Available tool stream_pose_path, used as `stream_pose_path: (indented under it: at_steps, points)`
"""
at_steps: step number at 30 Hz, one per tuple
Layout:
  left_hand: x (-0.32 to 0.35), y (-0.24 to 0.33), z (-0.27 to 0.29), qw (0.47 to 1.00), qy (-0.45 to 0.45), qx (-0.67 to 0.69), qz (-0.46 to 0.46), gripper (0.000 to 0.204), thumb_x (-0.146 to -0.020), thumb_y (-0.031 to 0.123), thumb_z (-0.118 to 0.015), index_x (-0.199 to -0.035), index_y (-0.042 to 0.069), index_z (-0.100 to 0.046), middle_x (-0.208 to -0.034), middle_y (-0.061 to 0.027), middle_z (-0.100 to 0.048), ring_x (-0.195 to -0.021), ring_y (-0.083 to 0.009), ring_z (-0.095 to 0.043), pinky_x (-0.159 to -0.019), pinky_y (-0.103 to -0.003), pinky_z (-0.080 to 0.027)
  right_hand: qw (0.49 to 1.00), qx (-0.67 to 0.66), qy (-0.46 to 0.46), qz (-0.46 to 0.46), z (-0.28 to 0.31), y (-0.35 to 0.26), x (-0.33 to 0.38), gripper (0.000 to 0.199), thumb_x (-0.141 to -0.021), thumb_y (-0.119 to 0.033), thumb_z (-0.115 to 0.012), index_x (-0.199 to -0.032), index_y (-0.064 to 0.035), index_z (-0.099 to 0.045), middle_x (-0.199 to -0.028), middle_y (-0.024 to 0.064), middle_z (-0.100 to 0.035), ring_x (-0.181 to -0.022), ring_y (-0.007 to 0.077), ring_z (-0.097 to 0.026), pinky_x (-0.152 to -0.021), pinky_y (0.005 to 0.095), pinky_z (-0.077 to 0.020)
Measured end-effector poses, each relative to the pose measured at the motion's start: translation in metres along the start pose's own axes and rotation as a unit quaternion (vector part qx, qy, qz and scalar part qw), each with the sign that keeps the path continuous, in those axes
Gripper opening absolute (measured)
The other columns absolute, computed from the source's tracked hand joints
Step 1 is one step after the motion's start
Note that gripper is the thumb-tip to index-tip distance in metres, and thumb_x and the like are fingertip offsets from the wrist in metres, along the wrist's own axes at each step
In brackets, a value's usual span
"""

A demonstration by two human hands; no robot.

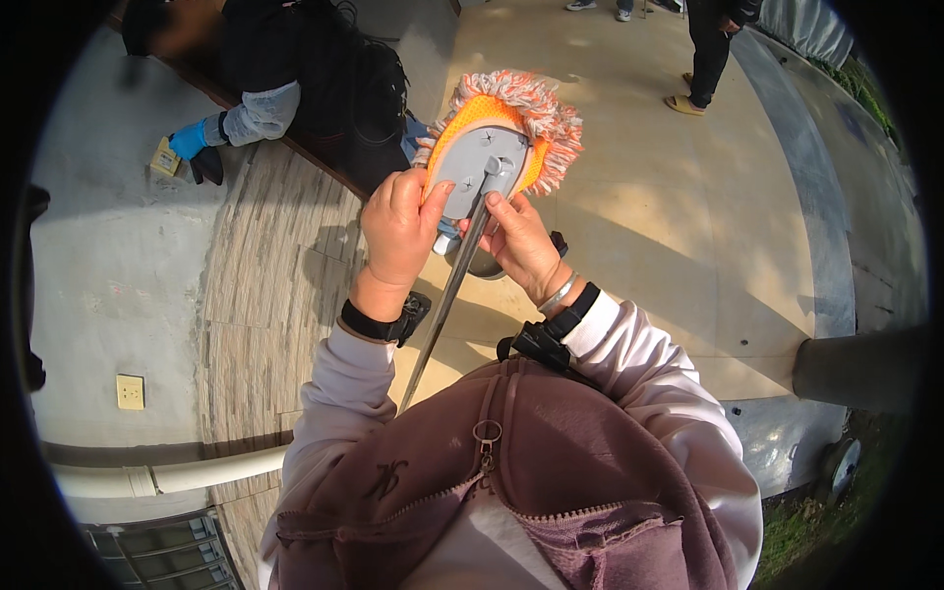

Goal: The person removes a mop head from a bucket, wrings it out, and attaches it to a mop handle. They then carry the assembled mop into a room and place it against a window.

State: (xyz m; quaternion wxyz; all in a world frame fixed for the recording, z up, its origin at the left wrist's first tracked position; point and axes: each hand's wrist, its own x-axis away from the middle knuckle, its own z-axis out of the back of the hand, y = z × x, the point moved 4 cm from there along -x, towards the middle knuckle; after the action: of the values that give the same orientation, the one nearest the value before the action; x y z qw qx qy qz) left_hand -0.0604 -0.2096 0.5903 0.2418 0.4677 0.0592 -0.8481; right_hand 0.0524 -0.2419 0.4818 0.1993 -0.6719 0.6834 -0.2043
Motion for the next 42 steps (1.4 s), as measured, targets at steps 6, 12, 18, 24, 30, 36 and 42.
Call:
stream_pose_path:
  at_steps: [6, 12, 18, 24, 30, 36, 42]
  points:
    - [0.017, -0.001, -0.005, 0.997, -0.023, -0.031, 0.074, 0.029, -0.069, 0.011, -0.068, -0.090, 0.005, -0.049, -0.071, -0.0068, -0.053, -0.062, -0.0248, -0.053, -0.054, -0.033, -0.045, 0.999, 0.005, 0.044, -0.008, 0.005, 0.002, -0.002, 0.036, -0.084, -0.023, -0.058, -0.108, -0.0027, -0.041, -0.095, 0.0096, -0.056, -0.079, 0.0196, -0.059, -0.075, 0.0329, -0.0512]
    - [0.028, 0.002, -0.015, 0.984, -0.014, -0.014, 0.178, 0.032, -0.066, 0.008, -0.066, -0.092, 0.007, -0.046, -0.077, -0.0071, -0.054, -0.069, -0.0252, -0.056, -0.056, -0.034, -0.047, 0.993, 0.100, 0.065, -0.005, -0.004, 0.000, -0.007, 0.032, -0.082, -0.011, -0.058, -0.108, -0.0022, -0.041, -0.091, 0.0078, -0.056, -0.076, 0.0165, -0.058, -0.071, 0.0298, -0.0502]
    - [0.026, 0.016, -0.016, 0.994, 0.038, -0.098, 0.003, 0.033, -0.064, 0.005, -0.069, -0.090, 0.007, -0.049, -0.071, -0.0038, -0.052, -0.062, -0.0209, -0.054, -0.053, -0.032, -0.045, 0.989, 0.067, 0.130, 0.020, -0.005, 0.002, -0.013, 0.031, -0.080, -0.009, -0.059, -0.106, -0.0012, -0.044, -0.085, 0.0065, -0.056, -0.070, 0.0133, -0.055, -0.065, 0.0264, -0.0486]
    - [0.029, 0.003, -0.022, 0.990, 0.031, 0.031, 0.135, 0.028, -0.066, 0.003, -0.065, -0.092, 0.005, -0.053, -0.073, -0.0051, -0.053, -0.063, -0.0222, -0.056, -0.053, -0.033, -0.046, 0.996, 0.048, 0.076, 0.025, -0.004, 0.006, -0.022, 0.021, -0.083, -0.008, -0.056, -0.102, -0.0012, -0.048, -0.082, 0.0051, -0.056, -0.061, 0.0109, -0.051, -0.056, 0.0234, -0.0453]
    - [0.032, 0.000, -0.014, 0.997, 0.028, -0.042, 0.059, 0.030, -0.066, 0.005, -0.062, -0.095, 0.007, -0.053, -0.078, -0.0081, -0.053, -0.066, -0.0262, -0.054, -0.055, -0.034, -0.046, 0.996, 0.050, 0.072, 0.004, -0.003, 0.002, -0.019, 0.018, -0.087, -0.011, -0.049, -0.101, 0.0000, -0.049, -0.087, 0.0074, -0.058, -0.062, 0.0114, -0.051, -0.058, 0.0248, -0.0457]
    - [0.027, -0.001, -0.007, 0.991, 0.092, -0.088, 0.036, 0.028, -0.064, -0.004, -0.057, -0.089, 0.006, -0.052, -0.078, -0.0090, -0.051, -0.065, -0.0257, -0.054, -0.051, -0.033, -0.045, 0.997, 0.053, 0.055, 0.005, -0.016, -0.004, -0.009, 0.021, -0.088, -0.009, -0.044, -0.105, 0.0023, -0.049, -0.095, 0.0092, -0.058, -0.066, 0.0110, -0.051, -0.062, 0.0258, -0.0458]
    - [0.030, -0.009, -0.016, 0.956, 0.126, 0.108, 0.241, 0.022, -0.066, -0.005, -0.055, -0.086, 0.004, -0.051, -0.081, -0.0092, -0.051, -0.066, -0.0226, -0.054, -0.052, -0.029, -0.047, 0.998, 0.059, 0.025, 0.014, -0.026, -0.014, -0.005, 0.022, -0.088, -0.008, -0.043, -0.106, 0.0029, -0.049, -0.099, 0.0089, -0.058, -0.066, 0.0101, -0.050, -0.064, 0.0260, -0.0454]
